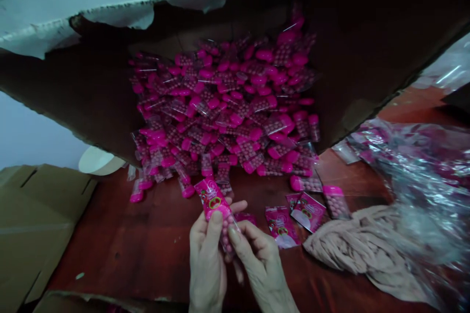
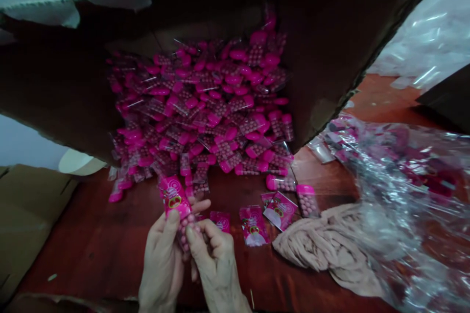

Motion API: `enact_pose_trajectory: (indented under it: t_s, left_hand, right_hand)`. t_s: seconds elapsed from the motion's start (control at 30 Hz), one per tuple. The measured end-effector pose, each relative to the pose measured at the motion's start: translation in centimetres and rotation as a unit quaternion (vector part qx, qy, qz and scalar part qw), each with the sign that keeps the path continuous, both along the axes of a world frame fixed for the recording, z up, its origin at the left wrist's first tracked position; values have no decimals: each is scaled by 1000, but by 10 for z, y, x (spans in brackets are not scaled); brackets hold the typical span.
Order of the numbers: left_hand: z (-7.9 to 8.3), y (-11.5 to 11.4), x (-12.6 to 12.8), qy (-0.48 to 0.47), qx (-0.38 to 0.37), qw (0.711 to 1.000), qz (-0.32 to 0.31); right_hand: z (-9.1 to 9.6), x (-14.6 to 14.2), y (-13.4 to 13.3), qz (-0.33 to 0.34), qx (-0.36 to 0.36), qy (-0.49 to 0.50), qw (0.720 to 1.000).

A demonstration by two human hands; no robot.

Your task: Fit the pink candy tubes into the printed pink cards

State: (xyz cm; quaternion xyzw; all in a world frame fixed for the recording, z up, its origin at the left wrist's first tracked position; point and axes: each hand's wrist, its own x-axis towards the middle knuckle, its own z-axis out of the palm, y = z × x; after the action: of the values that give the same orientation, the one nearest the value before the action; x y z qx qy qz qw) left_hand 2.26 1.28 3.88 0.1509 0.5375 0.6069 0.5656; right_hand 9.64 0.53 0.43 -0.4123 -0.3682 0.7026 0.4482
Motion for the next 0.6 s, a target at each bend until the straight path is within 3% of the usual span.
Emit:
enact_pose_trajectory:
  t_s: [0.2,0.6]
  left_hand:
    - [0,-4,9,-26,-40,999,12]
    - [-6,-8,15,-1,-7,998,60]
  right_hand:
    - [-5,-1,-4,-41,57,-97,993]
    - [4,-2,1,-51,37,-31,998]
